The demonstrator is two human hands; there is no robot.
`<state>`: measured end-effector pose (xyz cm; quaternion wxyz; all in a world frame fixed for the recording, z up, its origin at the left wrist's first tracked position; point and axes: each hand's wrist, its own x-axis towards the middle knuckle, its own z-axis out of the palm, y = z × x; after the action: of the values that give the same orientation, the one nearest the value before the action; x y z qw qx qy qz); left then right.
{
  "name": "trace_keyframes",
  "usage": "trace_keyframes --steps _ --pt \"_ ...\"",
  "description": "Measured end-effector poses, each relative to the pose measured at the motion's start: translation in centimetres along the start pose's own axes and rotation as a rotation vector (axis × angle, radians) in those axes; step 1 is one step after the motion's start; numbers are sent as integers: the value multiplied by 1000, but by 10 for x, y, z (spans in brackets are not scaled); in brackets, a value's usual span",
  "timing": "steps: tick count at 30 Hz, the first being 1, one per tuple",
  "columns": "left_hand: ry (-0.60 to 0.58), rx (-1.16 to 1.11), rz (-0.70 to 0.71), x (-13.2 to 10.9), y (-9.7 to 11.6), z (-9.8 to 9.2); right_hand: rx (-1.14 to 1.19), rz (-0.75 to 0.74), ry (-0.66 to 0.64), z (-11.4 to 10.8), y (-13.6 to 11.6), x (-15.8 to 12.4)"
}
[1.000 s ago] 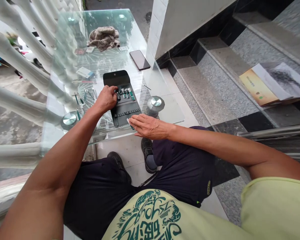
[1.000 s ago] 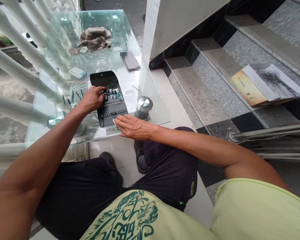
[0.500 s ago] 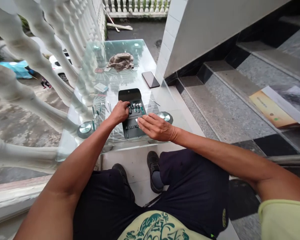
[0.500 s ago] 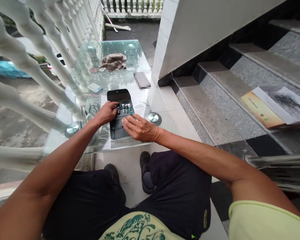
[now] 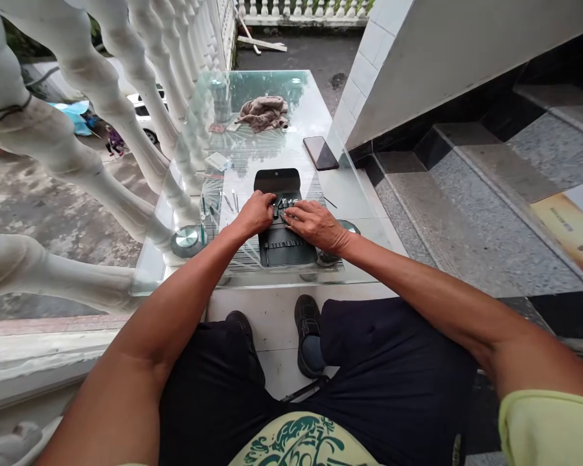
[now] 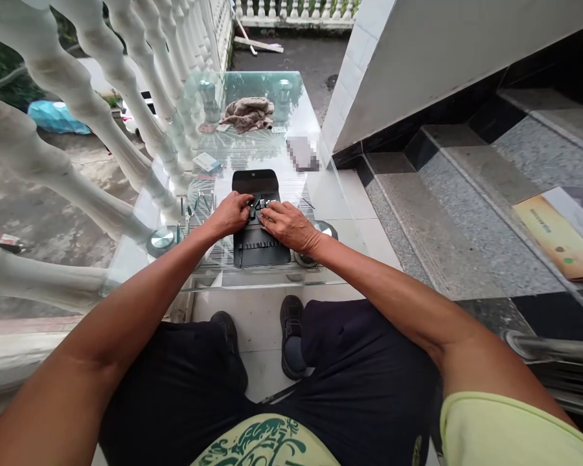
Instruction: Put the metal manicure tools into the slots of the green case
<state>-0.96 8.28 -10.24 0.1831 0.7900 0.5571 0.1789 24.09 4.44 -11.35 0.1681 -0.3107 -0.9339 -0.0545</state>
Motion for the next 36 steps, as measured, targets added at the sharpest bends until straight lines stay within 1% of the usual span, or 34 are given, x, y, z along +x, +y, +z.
trace_keyframes --steps 3,11,14,18,21,24,28,36 --pt "0 1 8 1 -2 1 -21 39 -44 1 0 1" --pt "16 -13 32 0 -4 2 -123 -2 -81 -2 -16 5" --pt "12 -5 37 0 -4 2 -147 -1 -106 -1 -18 8" --pt "16 -8 33 0 -3 2 -148 -21 -59 6 -15 13" --pt "14 -1 33 0 -2 2 -205 -30 -28 11 -15 16" --pt "9 13 30 0 -1 1 -249 4 -40 13 -19 17" --pt "-8 23 28 -1 1 0 -234 54 -49 12 -24 20" --pt "19 7 46 2 -2 4 -193 71 -89 8 -32 23"
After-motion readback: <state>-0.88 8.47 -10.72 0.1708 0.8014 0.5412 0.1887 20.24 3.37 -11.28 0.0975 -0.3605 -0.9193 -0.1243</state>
